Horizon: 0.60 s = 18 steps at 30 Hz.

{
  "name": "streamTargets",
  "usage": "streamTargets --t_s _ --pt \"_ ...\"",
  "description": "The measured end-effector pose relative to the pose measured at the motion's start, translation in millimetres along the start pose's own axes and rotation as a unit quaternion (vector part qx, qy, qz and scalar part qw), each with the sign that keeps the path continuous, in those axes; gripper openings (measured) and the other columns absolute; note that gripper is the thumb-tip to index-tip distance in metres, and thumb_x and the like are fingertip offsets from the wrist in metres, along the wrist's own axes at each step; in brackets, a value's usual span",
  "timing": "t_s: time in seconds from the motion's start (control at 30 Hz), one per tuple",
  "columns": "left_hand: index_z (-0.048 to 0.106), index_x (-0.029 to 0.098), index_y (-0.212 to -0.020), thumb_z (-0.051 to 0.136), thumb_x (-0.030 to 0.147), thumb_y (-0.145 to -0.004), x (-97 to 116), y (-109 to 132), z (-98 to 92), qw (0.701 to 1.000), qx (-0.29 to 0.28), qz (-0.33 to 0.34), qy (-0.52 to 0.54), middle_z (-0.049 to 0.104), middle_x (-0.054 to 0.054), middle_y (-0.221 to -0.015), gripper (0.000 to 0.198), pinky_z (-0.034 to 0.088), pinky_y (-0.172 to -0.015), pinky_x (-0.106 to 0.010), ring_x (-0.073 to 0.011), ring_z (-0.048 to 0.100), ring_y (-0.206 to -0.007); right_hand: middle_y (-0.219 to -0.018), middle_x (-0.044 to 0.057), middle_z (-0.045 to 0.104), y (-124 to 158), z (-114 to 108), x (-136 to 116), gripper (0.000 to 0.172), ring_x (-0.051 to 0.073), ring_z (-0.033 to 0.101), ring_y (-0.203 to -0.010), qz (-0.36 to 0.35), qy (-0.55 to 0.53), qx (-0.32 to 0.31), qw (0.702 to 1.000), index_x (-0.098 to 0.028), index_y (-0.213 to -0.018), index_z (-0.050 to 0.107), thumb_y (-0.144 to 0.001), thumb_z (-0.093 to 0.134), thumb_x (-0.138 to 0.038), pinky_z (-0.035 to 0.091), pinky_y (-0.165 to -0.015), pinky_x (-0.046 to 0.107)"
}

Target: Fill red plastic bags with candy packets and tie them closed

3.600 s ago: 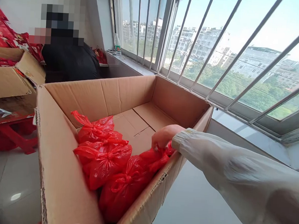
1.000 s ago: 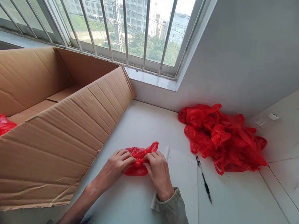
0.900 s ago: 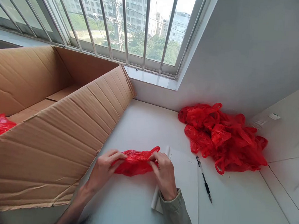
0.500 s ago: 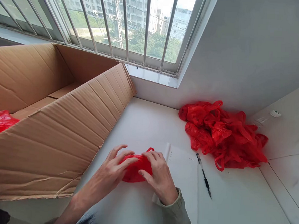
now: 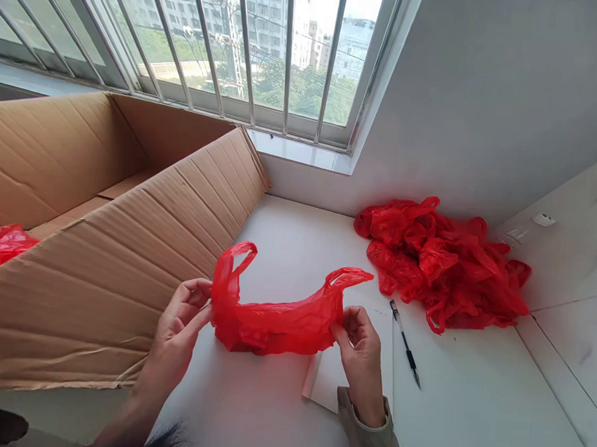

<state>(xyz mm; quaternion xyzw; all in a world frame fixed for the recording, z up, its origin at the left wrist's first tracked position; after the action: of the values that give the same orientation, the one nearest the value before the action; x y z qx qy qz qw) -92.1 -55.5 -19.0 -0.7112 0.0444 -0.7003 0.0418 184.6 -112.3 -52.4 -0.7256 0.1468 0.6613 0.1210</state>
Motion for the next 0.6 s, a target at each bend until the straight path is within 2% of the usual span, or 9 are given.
streamTargets --t_s 0.03,0.1,0.17,0.2,0.27,0.33,0.4,0.5,0.6 --pt "0.046 0.022 -0.113 0.056 0.035 -0.086 6 2 2.2 1.000 -0.009 0.024 -0.004 0.057 -0.007 -0.113 0.031 0.049 -0.084 -0.032 -0.0206 0.059 -0.101 -0.089 0.003 0.060 3 -1 -3 0.022 0.016 0.056 -0.078 -0.005 0.018 -0.007 1.000 -0.020 -0.094 0.056 -0.080 0.063 -0.036 0.049 -0.069 0.029" --pt "0.040 0.023 -0.127 0.063 0.036 -0.081 22 9 8.9 0.990 -0.031 0.111 -0.080 0.052 -0.010 -0.123 0.053 0.044 -0.097 -0.040 -0.0250 0.053 -0.114 -0.104 0.006 0.060 9 -2 -15 0.030 0.019 0.058 -0.090 -0.036 0.064 -0.008 0.997 -0.021 -0.105 0.055 -0.080 0.064 -0.034 0.050 -0.080 0.036" --pt "0.038 0.021 -0.132 0.073 0.035 -0.072 39 18 18.7 0.952 -0.043 0.224 -0.206 0.051 -0.011 -0.124 0.072 0.038 -0.102 -0.045 -0.0286 0.048 -0.118 -0.115 0.008 0.058 17 -4 -34 0.038 0.022 0.057 -0.101 -0.099 0.099 0.032 0.990 -0.023 -0.115 0.052 -0.080 0.064 -0.031 0.048 -0.089 0.041" --pt "0.040 0.020 -0.132 0.077 0.033 -0.069 46 22 23.8 0.925 -0.040 0.272 -0.263 0.053 -0.011 -0.122 0.074 0.038 -0.103 -0.045 -0.0290 0.047 -0.117 -0.117 0.008 0.057 22 -4 -46 0.040 0.022 0.056 -0.105 -0.142 0.109 0.063 0.982 -0.023 -0.117 0.051 -0.080 0.064 -0.029 0.046 -0.092 0.042" --pt "0.049 0.019 -0.123 0.074 0.022 -0.073 54 27 31.3 0.886 -0.028 0.330 -0.324 0.058 -0.008 -0.112 0.056 0.040 -0.100 -0.042 -0.0261 0.049 -0.112 -0.114 0.008 0.058 34 2 -71 0.034 0.022 0.055 -0.107 -0.246 0.136 0.103 0.954 -0.023 -0.115 0.054 -0.082 0.061 -0.023 0.045 -0.093 0.042" --pt "0.056 0.020 -0.112 0.061 0.009 -0.082 59 28 33.7 0.881 -0.020 0.342 -0.326 0.060 -0.005 -0.102 0.033 0.042 -0.095 -0.037 -0.0212 0.051 -0.105 -0.103 0.006 0.061 43 20 -94 0.024 0.020 0.056 -0.101 -0.351 0.183 0.079 0.915 -0.022 -0.106 0.058 -0.085 0.057 -0.014 0.046 -0.090 0.038" --pt "0.059 0.021 -0.106 0.052 0.002 -0.084 61 28 32.1 0.888 -0.026 0.340 -0.308 0.060 -0.004 -0.099 0.030 0.042 -0.092 -0.034 -0.0189 0.051 -0.102 -0.094 0.004 0.064 46 46 -105 0.022 0.018 0.057 -0.094 -0.417 0.245 0.009 0.875 -0.021 -0.100 0.060 -0.086 0.053 -0.006 0.045 -0.088 0.036" --pt "0.062 0.023 -0.105 0.050 0.004 -0.085 64 29 23.1 0.906 -0.050 0.319 -0.272 0.059 -0.004 -0.101 0.030 0.043 -0.090 -0.033 -0.0193 0.051 -0.103 -0.081 0.002 0.066 36 77 -99 0.025 0.016 0.058 -0.080 -0.428 0.356 -0.082 0.827 -0.019 -0.095 0.060 -0.088 0.044 -0.001 0.042 -0.091 0.039" --pt "0.065 0.024 -0.099 0.051 0.012 -0.087 58 29 7.1 0.947 -0.050 0.247 -0.200 0.061 -0.003 -0.099 0.022 0.044 -0.087 -0.032 -0.0197 0.054 -0.101 -0.062 -0.001 0.060 28 93 -78 0.032 0.013 0.051 -0.058 -0.391 0.446 -0.187 0.783 -0.018 -0.083 0.059 -0.086 0.036 0.003 0.044 -0.082 0.035"
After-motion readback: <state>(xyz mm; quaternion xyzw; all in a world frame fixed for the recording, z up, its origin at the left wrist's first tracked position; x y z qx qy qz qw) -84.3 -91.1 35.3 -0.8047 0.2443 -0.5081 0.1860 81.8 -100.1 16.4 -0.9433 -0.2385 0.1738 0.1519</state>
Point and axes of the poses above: each hand's wrist, its own y-axis away from the middle knuckle, its own z-axis out of the palm, x = y × z, the point moved 5 cm from there along -y, towards the middle knuckle
